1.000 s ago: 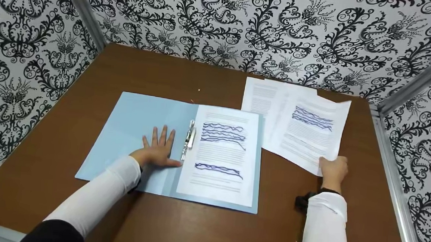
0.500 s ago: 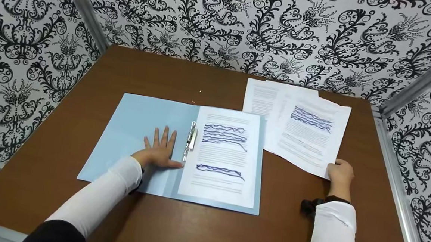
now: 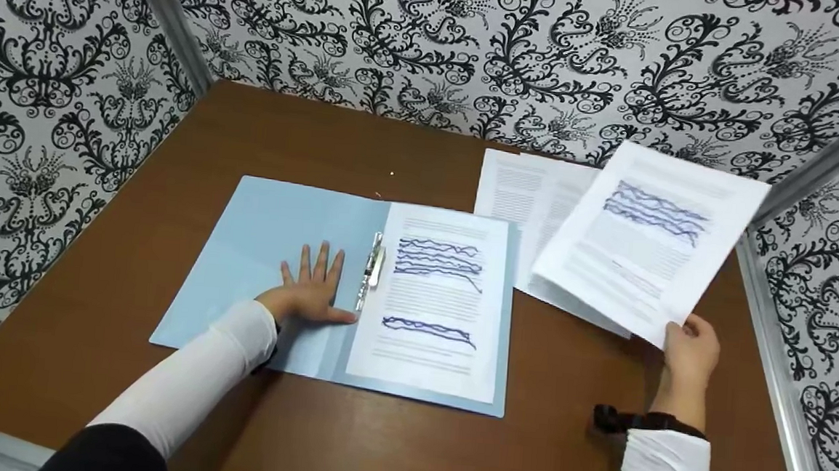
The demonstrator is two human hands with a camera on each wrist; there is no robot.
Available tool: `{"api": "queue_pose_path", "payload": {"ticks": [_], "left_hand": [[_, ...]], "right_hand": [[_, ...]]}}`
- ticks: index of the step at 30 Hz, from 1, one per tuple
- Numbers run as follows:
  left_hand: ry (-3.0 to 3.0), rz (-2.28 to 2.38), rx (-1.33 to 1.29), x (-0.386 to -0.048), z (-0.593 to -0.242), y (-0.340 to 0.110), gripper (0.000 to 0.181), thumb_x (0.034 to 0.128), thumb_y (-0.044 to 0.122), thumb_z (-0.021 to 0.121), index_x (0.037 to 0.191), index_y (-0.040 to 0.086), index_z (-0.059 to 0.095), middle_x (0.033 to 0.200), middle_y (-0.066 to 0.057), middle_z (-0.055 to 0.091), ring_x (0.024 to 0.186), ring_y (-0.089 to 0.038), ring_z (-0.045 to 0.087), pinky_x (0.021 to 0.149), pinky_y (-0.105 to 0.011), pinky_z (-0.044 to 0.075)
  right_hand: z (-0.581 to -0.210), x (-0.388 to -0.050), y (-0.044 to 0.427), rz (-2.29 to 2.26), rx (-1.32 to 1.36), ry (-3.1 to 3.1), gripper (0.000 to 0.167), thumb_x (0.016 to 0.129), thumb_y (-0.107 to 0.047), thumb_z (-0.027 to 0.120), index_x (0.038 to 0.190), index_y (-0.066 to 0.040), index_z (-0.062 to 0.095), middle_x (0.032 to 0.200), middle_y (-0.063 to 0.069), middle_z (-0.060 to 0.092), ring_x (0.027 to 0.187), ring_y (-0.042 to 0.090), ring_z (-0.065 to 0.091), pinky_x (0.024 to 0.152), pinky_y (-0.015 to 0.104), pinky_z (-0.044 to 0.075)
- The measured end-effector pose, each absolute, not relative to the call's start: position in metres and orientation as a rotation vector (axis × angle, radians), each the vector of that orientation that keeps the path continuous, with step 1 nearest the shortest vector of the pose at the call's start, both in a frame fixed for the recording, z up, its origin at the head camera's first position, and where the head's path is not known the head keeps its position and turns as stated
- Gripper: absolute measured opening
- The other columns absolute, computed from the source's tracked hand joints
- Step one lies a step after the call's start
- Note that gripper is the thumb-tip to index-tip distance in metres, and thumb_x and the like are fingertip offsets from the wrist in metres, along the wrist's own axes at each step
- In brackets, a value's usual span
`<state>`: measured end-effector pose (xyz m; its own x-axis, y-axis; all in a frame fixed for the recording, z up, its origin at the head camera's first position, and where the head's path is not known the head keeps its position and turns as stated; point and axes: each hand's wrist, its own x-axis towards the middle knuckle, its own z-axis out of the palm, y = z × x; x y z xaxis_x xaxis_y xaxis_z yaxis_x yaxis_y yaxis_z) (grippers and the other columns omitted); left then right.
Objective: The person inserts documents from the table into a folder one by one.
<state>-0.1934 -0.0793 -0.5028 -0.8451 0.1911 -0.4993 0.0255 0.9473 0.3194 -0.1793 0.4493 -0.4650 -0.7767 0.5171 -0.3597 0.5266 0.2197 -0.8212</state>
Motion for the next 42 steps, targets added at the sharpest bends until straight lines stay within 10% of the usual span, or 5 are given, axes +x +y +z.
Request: {"api": "queue_pose_path", "payload": {"ticks": [6, 17, 42], "left_hand": [[2.558, 0.406, 0.142, -0.194, -0.504, -0.082, 0.121, 0.077, 0.071, 0.063, 0.155, 0.017, -0.012, 0.158, -0.013, -0.028, 0.141, -0.042, -0.031, 0.107, -0.069, -0.015], [2.553, 0.404, 0.155, -0.194, -0.503, -0.079, 0.121, 0.0769, 0.071, 0.063, 0.156, 0.016, -0.011, 0.158, -0.014, -0.028, 0.141, -0.042, -0.031, 0.107, -0.069, -0.015], [2.551, 0.407, 0.15, -0.195, -0.505, -0.079, 0.121, 0.0774, 0.071, 0.062, 0.155, 0.016, -0.012, 0.158, -0.014, -0.028, 0.141, -0.041, -0.031, 0.108, -0.068, -0.016]], "right_hand": [[-0.452, -0.18, 0.428, -2.296, 1.042, 2.067, 0.019, 0.092, 0.004, 0.052, 0.1, -0.013, 0.051, 0.069, -0.012, 0.057, 0.066, 0.0, 0.056, 0.061, 0.012, 0.05], [-0.452, -0.152, 0.383, -1.832, 0.408, 2.486, 0.023, 0.097, -0.006, 0.052, 0.119, -0.002, 0.047, 0.081, -0.024, 0.057, 0.075, -0.006, 0.056, 0.066, 0.013, 0.049], [-0.491, -0.111, 0.283, -1.797, 0.352, 2.328, 0.038, 0.095, 0.002, 0.049, 0.13, 0.015, 0.038, 0.092, -0.009, 0.061, 0.08, 0.002, 0.059, 0.07, 0.019, 0.05]]}}
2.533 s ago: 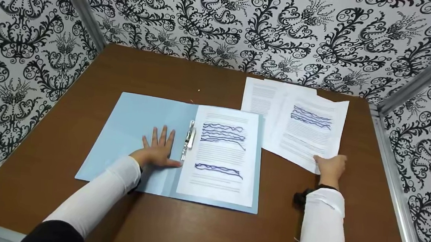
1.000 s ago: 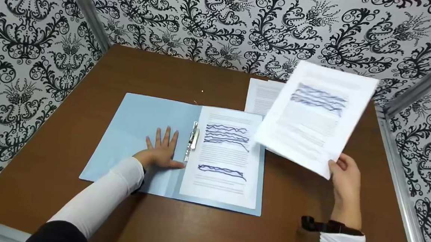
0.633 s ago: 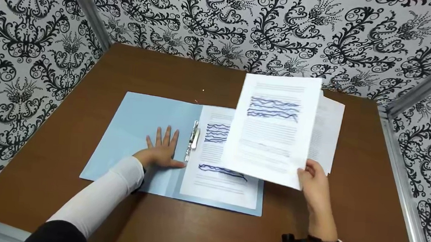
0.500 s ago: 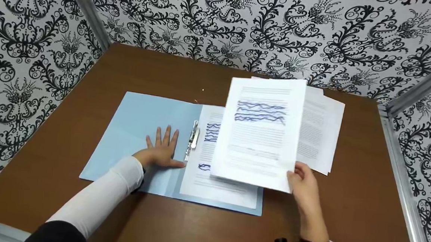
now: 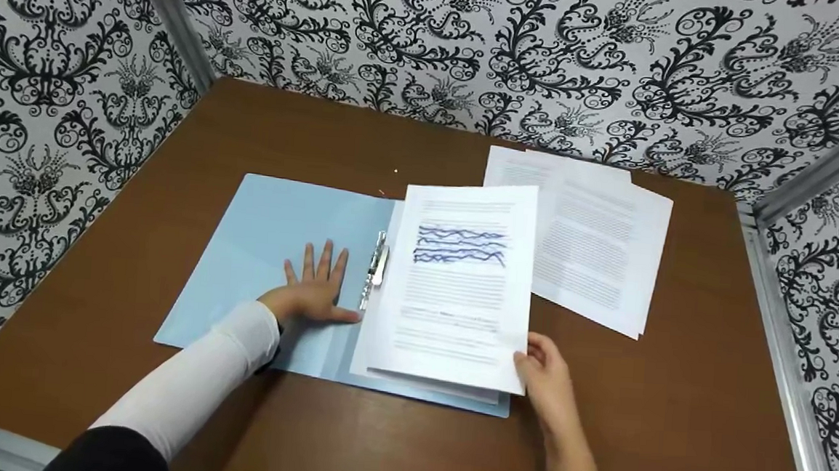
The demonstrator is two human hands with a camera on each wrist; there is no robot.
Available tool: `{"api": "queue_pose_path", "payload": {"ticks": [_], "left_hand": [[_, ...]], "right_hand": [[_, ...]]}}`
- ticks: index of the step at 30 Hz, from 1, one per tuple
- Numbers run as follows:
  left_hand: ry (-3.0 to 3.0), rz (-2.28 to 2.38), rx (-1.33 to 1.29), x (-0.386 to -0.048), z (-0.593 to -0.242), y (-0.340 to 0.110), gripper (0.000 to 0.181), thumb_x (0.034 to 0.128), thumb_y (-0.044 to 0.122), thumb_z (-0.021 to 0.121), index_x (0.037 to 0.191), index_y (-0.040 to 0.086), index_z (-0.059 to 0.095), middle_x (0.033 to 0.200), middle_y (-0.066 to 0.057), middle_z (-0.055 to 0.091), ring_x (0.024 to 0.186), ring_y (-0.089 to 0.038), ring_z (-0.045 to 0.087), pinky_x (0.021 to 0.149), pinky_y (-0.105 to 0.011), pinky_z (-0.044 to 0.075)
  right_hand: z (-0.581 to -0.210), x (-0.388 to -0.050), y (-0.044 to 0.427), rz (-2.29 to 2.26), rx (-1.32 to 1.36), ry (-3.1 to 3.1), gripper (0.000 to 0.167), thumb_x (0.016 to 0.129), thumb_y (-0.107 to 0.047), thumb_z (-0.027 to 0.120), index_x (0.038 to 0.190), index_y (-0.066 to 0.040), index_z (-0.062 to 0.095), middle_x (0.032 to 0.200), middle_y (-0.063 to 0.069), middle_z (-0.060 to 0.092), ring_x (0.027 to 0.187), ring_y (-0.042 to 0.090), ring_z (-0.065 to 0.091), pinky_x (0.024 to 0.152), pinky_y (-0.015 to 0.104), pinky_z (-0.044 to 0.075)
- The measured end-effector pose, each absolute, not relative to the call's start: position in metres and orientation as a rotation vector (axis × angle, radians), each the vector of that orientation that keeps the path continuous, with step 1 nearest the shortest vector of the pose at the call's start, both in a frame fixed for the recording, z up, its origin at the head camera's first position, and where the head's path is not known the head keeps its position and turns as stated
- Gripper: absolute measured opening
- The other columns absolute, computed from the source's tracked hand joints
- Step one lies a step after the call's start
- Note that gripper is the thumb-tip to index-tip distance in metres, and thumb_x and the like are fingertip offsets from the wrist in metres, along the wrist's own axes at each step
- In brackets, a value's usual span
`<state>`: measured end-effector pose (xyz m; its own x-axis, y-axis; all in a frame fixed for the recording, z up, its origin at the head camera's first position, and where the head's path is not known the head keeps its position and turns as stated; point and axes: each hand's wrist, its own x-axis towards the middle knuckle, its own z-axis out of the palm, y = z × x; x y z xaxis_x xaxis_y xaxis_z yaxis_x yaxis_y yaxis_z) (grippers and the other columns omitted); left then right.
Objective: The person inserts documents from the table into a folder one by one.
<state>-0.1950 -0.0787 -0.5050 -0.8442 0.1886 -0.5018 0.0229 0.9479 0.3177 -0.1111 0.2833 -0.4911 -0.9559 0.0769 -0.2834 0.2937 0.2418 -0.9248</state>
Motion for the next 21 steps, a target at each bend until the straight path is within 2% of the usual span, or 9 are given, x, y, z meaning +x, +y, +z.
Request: {"api": "queue_pose_path", "payload": {"ticks": [9, 21], "left_hand": [[2.547, 0.431, 0.169, -0.195, -0.504, -0.081, 0.122, 0.077, 0.071, 0.063, 0.155, 0.016, -0.013, 0.157, -0.013, -0.03, 0.14, -0.041, -0.034, 0.106, -0.069, -0.018], [2.549, 0.423, 0.159, -0.194, -0.504, -0.08, 0.122, 0.0764, 0.072, 0.063, 0.155, 0.017, -0.013, 0.157, -0.012, -0.03, 0.14, -0.041, -0.033, 0.107, -0.068, -0.017]], "right_hand": [[-0.498, -0.109, 0.276, -1.689, 0.325, 2.355, 0.039, 0.098, 0.0, 0.046, 0.134, 0.013, 0.038, 0.109, 0.008, 0.058, 0.085, 0.001, 0.056, 0.073, 0.018, 0.049], [-0.502, -0.104, 0.265, -1.683, 0.351, 2.313, 0.039, 0.098, -0.001, 0.048, 0.134, 0.011, 0.039, 0.115, 0.013, 0.058, 0.087, 0.001, 0.056, 0.076, 0.017, 0.048]]}}
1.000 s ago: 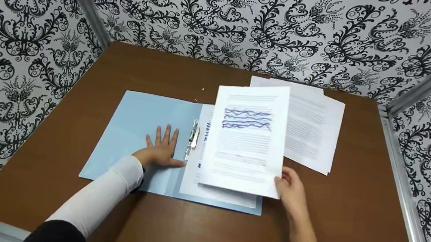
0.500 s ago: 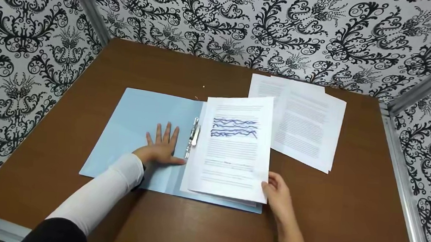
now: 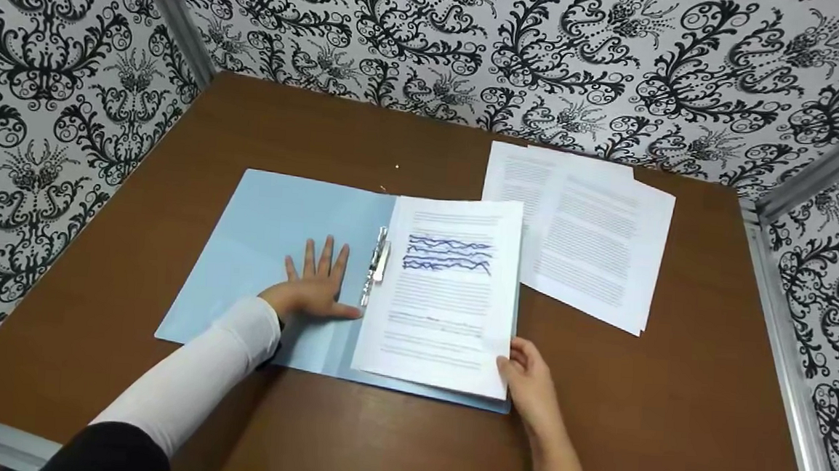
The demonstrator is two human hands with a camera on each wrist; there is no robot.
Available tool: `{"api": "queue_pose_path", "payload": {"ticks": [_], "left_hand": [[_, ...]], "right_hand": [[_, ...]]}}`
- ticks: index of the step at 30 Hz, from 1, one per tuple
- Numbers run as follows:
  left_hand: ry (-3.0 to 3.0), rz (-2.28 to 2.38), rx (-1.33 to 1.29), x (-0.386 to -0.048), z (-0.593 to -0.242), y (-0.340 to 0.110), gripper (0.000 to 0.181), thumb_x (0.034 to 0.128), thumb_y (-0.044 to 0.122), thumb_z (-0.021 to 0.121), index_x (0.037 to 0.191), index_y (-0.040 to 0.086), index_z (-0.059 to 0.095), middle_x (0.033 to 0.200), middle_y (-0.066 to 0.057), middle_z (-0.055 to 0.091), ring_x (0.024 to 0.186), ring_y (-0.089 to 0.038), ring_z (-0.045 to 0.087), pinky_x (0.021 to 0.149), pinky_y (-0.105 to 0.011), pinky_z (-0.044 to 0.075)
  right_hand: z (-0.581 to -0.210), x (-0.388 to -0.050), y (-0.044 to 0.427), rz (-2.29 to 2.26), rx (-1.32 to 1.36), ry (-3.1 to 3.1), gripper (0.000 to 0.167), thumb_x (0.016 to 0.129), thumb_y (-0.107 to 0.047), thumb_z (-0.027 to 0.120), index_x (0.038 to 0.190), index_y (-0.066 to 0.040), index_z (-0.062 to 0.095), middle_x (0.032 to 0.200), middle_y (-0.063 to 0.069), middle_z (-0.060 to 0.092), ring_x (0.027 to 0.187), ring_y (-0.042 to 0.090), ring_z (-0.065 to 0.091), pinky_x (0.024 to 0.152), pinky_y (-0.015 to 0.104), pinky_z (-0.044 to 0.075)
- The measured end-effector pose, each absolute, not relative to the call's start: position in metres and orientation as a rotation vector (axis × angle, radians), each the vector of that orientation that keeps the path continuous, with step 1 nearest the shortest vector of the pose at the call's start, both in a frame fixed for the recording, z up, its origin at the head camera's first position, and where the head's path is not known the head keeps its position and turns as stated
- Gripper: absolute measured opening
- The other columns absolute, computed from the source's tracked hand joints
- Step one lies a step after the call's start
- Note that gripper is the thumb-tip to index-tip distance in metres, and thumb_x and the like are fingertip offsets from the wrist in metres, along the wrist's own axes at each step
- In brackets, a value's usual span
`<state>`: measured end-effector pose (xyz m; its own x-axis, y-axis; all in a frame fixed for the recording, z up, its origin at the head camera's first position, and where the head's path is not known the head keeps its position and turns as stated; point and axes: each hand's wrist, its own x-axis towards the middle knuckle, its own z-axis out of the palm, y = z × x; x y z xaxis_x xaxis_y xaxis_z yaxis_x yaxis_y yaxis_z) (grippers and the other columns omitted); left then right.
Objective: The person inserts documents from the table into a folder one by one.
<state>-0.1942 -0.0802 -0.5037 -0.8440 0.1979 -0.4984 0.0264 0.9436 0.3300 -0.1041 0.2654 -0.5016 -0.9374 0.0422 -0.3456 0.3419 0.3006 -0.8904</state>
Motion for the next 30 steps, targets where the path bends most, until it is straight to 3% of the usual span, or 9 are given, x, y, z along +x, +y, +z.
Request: {"api": "queue_pose_path", "payload": {"ticks": [15, 30], "left_hand": [[2.549, 0.437, 0.166, -0.1948, -0.5034, -0.0799, 0.121, 0.0774, 0.069, 0.064, 0.155, 0.016, -0.012, 0.158, -0.013, -0.028, 0.141, -0.041, -0.032, 0.107, -0.069, -0.017], [2.561, 0.427, 0.164, -0.1937, -0.5045, -0.0796, 0.121, 0.0768, 0.071, 0.063, 0.156, 0.015, -0.011, 0.158, -0.013, -0.028, 0.141, -0.041, -0.031, 0.107, -0.069, -0.016]], "right_hand": [[-0.5028, -0.1043, 0.2646, -1.65, 0.303, 2.334, 0.038, 0.098, -0.002, 0.049, 0.132, 0.011, 0.041, 0.115, 0.015, 0.06, 0.086, 0.003, 0.057, 0.074, 0.02, 0.048], [-0.5031, -0.1054, 0.2648, -1.484, 0.312, 2.401, 0.049, 0.099, -0.007, 0.049, 0.143, 0.01, 0.034, 0.132, 0.029, 0.049, 0.091, 0.004, 0.055, 0.075, 0.015, 0.048]]}}
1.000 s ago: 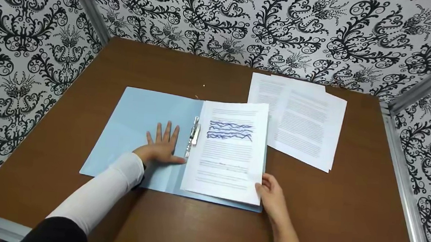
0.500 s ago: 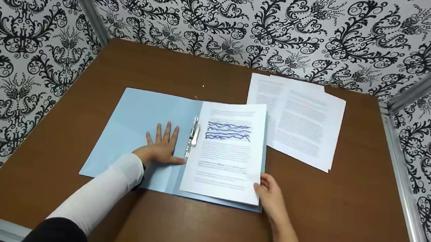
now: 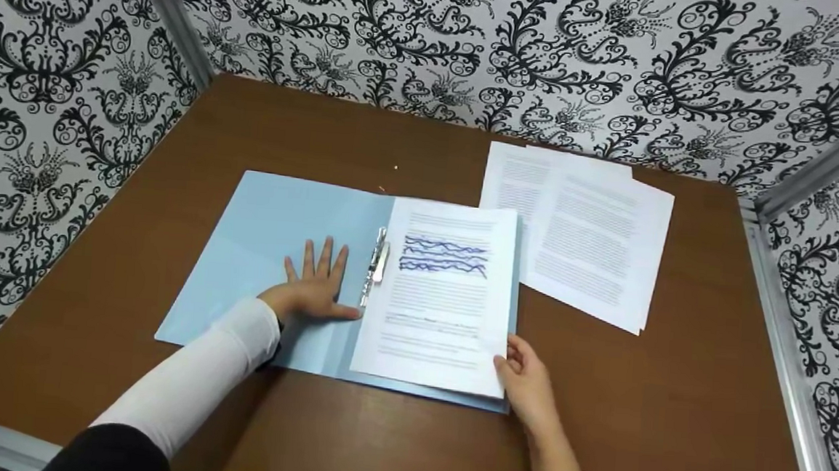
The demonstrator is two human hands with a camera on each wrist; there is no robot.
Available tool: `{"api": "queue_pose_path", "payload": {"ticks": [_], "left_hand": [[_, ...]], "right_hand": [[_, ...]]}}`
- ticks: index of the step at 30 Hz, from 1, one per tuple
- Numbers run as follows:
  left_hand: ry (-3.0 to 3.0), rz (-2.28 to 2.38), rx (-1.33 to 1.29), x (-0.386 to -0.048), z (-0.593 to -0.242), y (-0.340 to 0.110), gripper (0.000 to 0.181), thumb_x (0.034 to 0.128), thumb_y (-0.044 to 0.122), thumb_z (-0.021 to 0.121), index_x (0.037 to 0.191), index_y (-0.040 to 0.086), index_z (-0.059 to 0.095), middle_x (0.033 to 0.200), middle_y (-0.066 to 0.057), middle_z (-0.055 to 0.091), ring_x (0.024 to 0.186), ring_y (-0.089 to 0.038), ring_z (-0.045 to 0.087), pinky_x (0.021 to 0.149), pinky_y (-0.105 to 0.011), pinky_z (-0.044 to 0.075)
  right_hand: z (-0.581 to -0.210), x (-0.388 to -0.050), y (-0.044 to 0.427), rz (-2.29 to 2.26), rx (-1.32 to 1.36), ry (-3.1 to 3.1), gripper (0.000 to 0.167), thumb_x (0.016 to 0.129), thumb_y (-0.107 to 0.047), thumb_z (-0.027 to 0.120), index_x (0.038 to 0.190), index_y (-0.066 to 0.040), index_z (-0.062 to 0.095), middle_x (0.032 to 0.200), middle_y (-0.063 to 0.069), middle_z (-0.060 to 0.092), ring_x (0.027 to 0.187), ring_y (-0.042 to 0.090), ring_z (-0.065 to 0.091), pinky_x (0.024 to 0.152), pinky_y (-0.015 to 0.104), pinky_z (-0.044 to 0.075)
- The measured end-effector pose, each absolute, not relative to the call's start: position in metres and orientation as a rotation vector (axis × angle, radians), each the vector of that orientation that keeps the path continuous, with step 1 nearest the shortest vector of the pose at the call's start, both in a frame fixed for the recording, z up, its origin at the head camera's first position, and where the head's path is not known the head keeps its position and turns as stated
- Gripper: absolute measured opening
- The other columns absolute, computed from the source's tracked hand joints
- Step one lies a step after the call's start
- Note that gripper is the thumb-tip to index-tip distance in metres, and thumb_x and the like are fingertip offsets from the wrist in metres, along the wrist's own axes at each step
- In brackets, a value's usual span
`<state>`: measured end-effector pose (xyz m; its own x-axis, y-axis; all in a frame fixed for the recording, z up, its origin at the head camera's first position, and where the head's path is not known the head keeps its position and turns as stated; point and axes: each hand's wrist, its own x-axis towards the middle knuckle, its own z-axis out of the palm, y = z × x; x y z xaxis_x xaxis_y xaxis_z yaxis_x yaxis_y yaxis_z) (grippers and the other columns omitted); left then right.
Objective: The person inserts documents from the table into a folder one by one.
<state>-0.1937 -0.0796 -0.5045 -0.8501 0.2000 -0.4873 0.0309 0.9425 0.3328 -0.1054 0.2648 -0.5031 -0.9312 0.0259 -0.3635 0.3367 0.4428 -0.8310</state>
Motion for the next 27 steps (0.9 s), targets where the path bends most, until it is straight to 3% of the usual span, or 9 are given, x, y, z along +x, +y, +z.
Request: {"api": "queue_pose_path", "payload": {"ticks": [17, 27], "left_hand": [[2.563, 0.392, 0.152, -0.1936, -0.5041, -0.0787, 0.122, 0.0766, 0.072, 0.062, 0.155, 0.016, -0.012, 0.158, -0.014, -0.027, 0.142, -0.041, -0.03, 0.108, -0.069, -0.014], [2.564, 0.403, 0.144, -0.194, -0.5062, -0.0789, 0.122, 0.0757, 0.073, 0.063, 0.156, 0.017, -0.011, 0.159, -0.013, -0.027, 0.141, -0.041, -0.031, 0.108, -0.068, -0.015]], "right_hand": [[-0.5009, -0.1038, 0.2649, -1.239, 0.208, 2.56, 0.055, 0.098, -0.012, 0.053, 0.142, 0.014, 0.035, 0.13, 0.032, 0.051, 0.112, 0.033, 0.055, 0.072, 0.014, 0.045], [-0.5032, -0.104, 0.2653, -1.211, 0.192, 2.583, 0.054, 0.098, -0.013, 0.053, 0.143, 0.012, 0.035, 0.129, 0.032, 0.054, 0.107, 0.029, 0.056, 0.072, 0.015, 0.045]]}}
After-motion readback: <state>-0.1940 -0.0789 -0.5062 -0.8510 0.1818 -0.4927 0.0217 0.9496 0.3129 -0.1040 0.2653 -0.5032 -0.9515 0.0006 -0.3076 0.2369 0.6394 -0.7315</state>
